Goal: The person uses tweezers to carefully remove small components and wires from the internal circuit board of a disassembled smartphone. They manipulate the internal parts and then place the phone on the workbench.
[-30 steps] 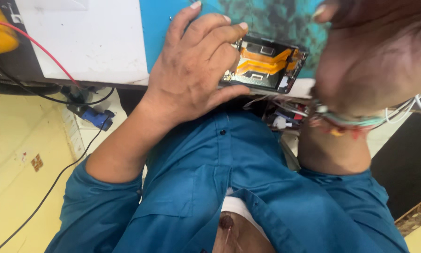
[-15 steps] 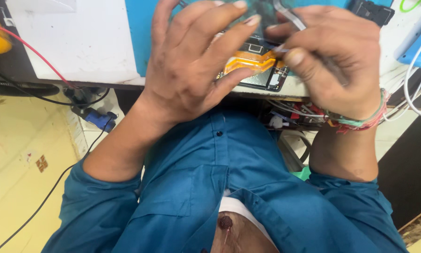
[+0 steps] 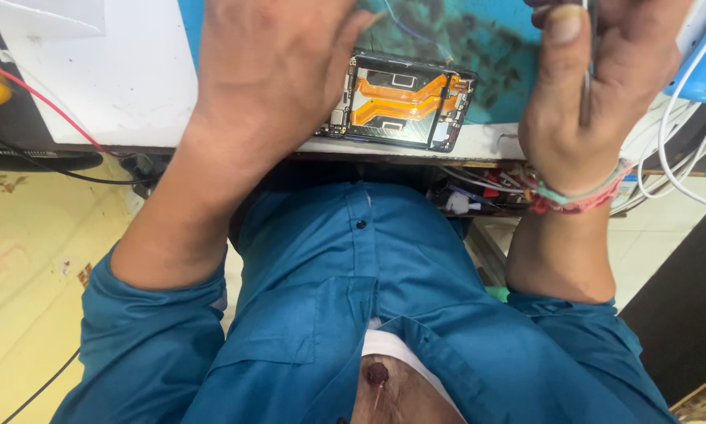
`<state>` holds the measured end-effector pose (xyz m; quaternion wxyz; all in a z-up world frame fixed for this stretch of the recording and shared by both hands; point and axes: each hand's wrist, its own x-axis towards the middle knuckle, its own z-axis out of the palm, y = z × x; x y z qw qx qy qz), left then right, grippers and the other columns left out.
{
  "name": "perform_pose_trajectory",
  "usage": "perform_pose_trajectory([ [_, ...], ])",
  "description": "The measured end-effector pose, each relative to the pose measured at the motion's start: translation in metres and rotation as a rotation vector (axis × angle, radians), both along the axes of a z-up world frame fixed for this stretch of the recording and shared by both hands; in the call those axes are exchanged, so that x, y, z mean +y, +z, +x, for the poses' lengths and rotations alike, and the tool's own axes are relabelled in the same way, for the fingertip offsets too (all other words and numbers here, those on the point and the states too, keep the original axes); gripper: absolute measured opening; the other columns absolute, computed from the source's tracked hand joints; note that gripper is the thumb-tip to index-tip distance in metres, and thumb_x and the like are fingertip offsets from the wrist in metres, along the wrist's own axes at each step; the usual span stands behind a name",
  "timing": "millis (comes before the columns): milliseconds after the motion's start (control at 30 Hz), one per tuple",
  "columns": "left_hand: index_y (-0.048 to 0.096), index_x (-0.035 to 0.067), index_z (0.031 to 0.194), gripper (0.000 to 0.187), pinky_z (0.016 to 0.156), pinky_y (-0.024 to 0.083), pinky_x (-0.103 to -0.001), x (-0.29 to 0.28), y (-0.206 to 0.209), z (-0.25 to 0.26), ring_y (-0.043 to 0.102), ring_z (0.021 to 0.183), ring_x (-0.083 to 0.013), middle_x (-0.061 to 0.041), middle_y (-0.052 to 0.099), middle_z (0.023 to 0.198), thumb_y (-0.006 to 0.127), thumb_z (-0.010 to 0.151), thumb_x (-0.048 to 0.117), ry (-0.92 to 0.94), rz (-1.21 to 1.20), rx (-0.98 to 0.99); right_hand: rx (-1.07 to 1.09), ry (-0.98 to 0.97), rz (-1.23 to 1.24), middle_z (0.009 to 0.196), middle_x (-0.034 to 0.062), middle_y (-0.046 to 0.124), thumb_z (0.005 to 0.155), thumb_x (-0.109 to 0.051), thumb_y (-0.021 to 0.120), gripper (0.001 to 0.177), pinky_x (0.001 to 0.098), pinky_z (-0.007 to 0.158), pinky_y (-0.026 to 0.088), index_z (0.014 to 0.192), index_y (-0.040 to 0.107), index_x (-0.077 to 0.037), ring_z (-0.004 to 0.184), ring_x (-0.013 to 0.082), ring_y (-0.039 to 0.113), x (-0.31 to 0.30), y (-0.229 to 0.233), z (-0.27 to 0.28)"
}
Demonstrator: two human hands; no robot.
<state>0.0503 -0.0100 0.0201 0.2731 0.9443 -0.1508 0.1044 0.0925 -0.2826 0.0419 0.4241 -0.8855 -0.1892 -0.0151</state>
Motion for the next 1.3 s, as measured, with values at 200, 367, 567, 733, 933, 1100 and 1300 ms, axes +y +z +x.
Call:
perform_pose_trajectory([
  [200,0.064,0.009,0.129,0.029,0.108,0.035,-0.048,-0.001,0.001,-0.024,0.055,0.118,-0.0329,-0.012,0.06,0.118,0.062,0.101,0.002,0.152,0.009,0.014,0.235,-0.001,0.438,0.119,0.0148,0.072,0.11,-0.009,0.072,0.024,0.0283,0.098,0.058,0.129,0.062,0.003,0.106,0.0179,0.071,0.007,0.005,-0.028],
  [367,0.063,0.005,0.134,0.044,0.118,0.029,-0.056,-0.007,0.0,-0.041,0.056,0.129,-0.0325,-0.012,0.062,0.136,0.077,0.098,0.027,-0.001,-0.124,0.099,0.404,0.069,0.35,0.115,0.0134,0.071,0.101,-0.002,0.074,0.018,0.0231,0.09,0.057,0.117,0.069,0.005,0.105,0.0163,0.07,0.011,0.006,-0.027],
  [567,0.055,0.0,0.145,0.078,0.123,0.014,-0.062,-0.01,-0.015,-0.05,0.055,0.131,-0.0319,-0.011,0.062,0.138,0.077,0.095,0.056,-0.04,-0.074,0.081,0.487,-0.002,0.25,0.101,0.0127,0.076,0.097,0.0,0.075,0.013,0.0214,0.074,0.057,0.109,0.071,0.004,0.085,0.0132,0.071,0.017,0.001,-0.024],
  [733,0.05,0.001,0.149,0.085,0.125,0.011,-0.062,-0.009,-0.024,-0.052,0.056,0.13,-0.0306,-0.009,0.063,0.136,0.075,0.095,0.062,-0.039,-0.074,0.087,0.325,0.118,0.189,0.109,0.0144,0.075,0.104,0.003,0.078,0.013,0.0229,0.083,0.058,0.116,0.072,0.005,0.093,0.0155,0.073,0.02,-0.002,-0.022],
  [933,0.048,0.002,0.151,0.087,0.126,0.01,-0.062,-0.01,-0.024,-0.053,0.057,0.129,-0.0295,-0.008,0.063,0.135,0.071,0.093,0.063,-0.04,-0.09,0.115,0.31,0.121,0.147,0.106,0.014,0.075,0.101,0.003,0.08,0.014,0.0231,0.077,0.055,0.113,0.073,0.005,0.089,0.0154,0.071,0.02,-0.006,-0.022],
  [1100,0.051,0.002,0.152,0.085,0.124,0.009,-0.062,-0.011,-0.02,-0.049,0.057,0.128,-0.0295,-0.009,0.063,0.133,0.074,0.098,0.063,-0.033,-0.12,0.116,0.29,0.181,0.18,0.109,0.0139,0.076,0.103,0.002,0.08,0.014,0.0241,0.079,0.055,0.116,0.074,0.003,0.091,0.0169,0.072,0.02,-0.01,-0.019],
  [1300,0.063,0.003,0.142,0.045,0.124,0.014,-0.059,-0.014,-0.008,-0.04,0.057,0.124,-0.0282,-0.007,0.065,0.128,0.072,0.104,0.025,-0.001,-0.136,0.129,0.209,0.245,0.193,0.107,0.0144,0.077,0.097,0.001,0.082,0.016,0.0264,0.078,0.052,0.111,0.074,0.002,0.086,0.0191,0.072,0.022,-0.013,-0.02],
])
